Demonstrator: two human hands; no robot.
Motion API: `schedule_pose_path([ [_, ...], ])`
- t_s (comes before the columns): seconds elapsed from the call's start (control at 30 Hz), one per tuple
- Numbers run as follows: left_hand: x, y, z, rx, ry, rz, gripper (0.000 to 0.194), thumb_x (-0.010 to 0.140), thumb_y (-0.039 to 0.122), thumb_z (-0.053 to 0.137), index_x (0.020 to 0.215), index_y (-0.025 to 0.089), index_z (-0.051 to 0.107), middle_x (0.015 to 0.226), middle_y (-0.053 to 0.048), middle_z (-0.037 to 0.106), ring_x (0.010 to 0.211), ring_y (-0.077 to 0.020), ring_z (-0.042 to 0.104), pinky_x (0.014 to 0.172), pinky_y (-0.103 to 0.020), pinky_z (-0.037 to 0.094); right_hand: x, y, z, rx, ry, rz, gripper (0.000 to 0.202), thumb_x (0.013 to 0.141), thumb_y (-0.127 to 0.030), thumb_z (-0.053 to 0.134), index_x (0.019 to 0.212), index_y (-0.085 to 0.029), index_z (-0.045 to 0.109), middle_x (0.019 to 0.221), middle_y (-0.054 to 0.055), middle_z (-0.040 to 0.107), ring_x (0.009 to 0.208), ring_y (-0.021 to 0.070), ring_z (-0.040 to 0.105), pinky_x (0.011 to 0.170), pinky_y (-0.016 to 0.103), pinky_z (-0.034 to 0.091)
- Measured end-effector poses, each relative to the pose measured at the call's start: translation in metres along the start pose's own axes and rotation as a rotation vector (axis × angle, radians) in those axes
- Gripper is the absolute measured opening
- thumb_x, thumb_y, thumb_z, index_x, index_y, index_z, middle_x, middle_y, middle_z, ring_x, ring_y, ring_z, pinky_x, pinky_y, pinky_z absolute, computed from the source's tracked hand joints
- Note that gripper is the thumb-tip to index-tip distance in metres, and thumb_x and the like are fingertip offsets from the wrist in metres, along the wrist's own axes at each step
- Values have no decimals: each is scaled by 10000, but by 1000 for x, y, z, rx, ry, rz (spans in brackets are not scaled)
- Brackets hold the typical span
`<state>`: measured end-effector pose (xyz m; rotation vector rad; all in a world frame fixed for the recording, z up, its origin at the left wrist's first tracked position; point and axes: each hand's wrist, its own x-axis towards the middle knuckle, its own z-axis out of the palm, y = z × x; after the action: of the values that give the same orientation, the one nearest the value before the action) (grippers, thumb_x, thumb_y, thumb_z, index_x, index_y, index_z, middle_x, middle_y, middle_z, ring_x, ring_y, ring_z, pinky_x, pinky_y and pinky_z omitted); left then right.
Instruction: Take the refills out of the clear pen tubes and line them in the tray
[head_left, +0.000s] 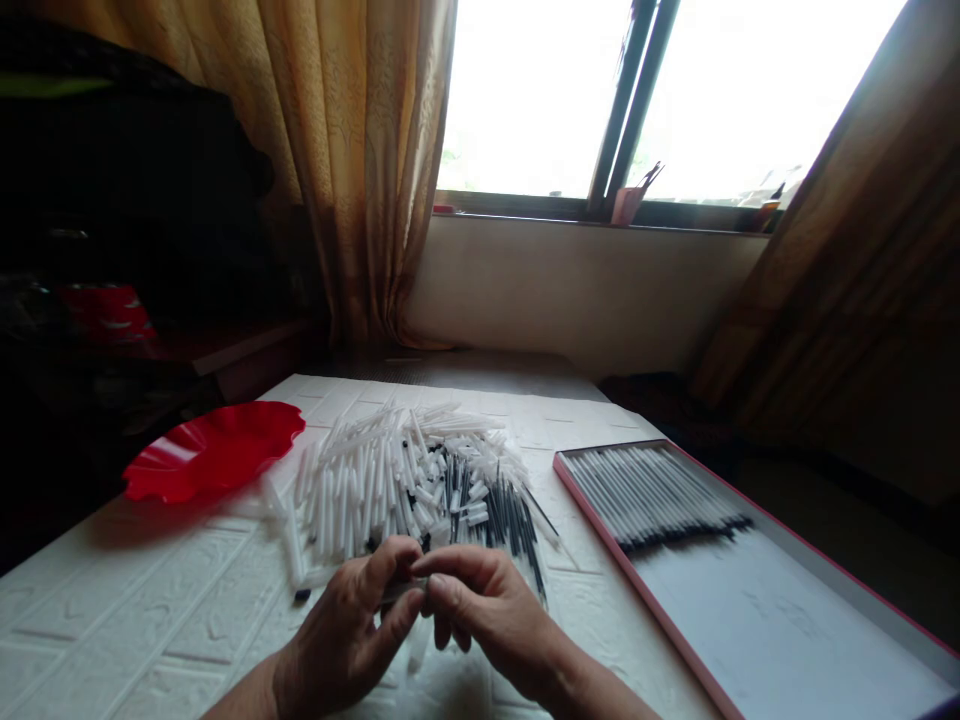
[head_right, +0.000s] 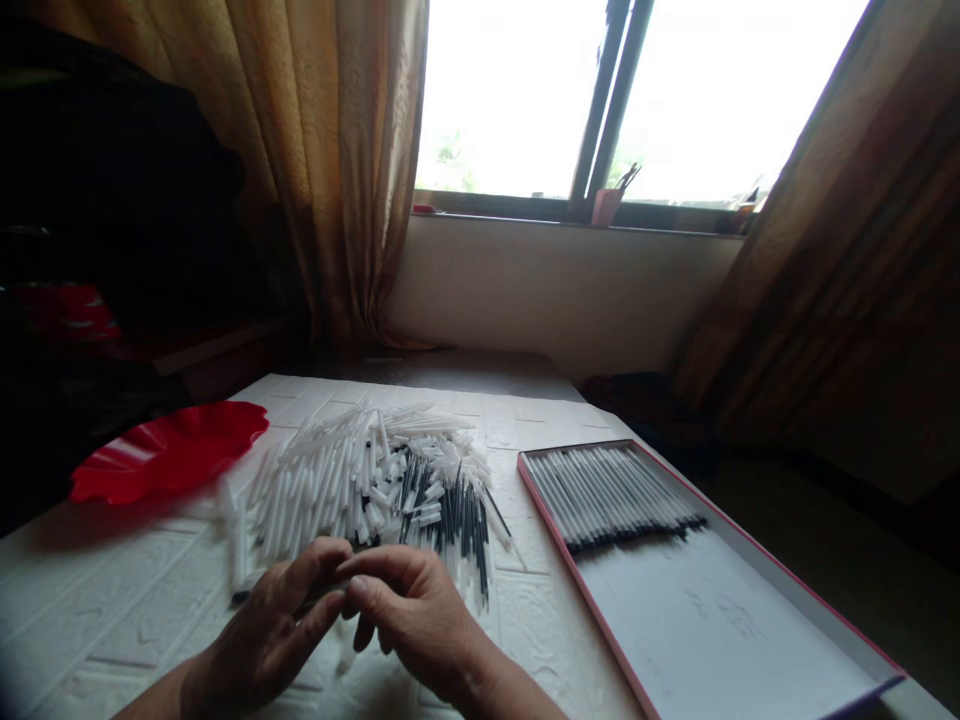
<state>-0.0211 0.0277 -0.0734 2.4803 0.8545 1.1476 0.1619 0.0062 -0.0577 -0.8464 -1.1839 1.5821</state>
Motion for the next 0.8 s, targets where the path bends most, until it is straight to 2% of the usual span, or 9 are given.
schedule_pose_path([
  [0.13,-3,4,-1,-46,30,-105,288,988,398,457,1261,307,459,860,13,692,736,-161,686,706,-244,518,2,7,0,-44,-45,-29,524,721,-628,733,893,-135,783,613,6,604,422,50,522,363,131,314],
  [0.2,-1,7,-3,-87,31,-94,307,989,383,468,1287,313,450,888,7,699,738,-155,685,710,-239,512,3,10,-1,-25,-45,-31,531,708,-628,745,877,-126,787,604,14,605,418,56,524,360,134,320],
  [0.33,9,13,-5,-308,-104,-17,237,1011,297,429,1244,259,445,829,3,719,673,-135,685,652,-210,504,5,12,0,-7,-62,-40,531,689,-627,763,813,-111,785,552,7,582,404,53,503,366,139,331],
  [0.43,12,16,-4,-414,-131,-34,203,1020,306,403,1184,215,481,743,2,709,640,-138,676,624,-210,494,6,11,3,20,-86,-53,544,672,-641,767,783,-109,777,529,-5,563,394,50,491,364,140,337],
  [0.53,10,14,-3,-389,-103,-64,218,1007,338,413,1152,207,510,790,-13,696,668,-147,665,635,-224,500,5,6,3,40,-81,-52,523,684,-624,770,781,-110,770,537,-5,573,397,53,499,366,144,342],
  [0.63,8,10,-2,-274,-78,-83,244,993,327,423,1190,216,514,892,-28,685,732,-157,658,666,-231,505,4,-5,-5,89,-16,-55,450,706,-555,796,785,-113,763,554,3,602,416,57,513,382,147,334],
  [0.7,8,8,-1,-206,-78,-96,234,989,311,424,1165,215,543,867,-20,680,709,-151,649,654,-220,491,3,-14,-12,146,42,-60,416,692,-523,824,787,-123,755,538,-8,600,414,49,500,387,142,308],
  [0.8,11,6,0,-168,-98,-103,211,991,301,416,1002,214,608,750,4,661,641,-137,629,614,-201,454,2,-23,-21,192,71,-42,397,682,-505,840,799,-138,744,528,-26,591,411,35,475,397,137,288],
])
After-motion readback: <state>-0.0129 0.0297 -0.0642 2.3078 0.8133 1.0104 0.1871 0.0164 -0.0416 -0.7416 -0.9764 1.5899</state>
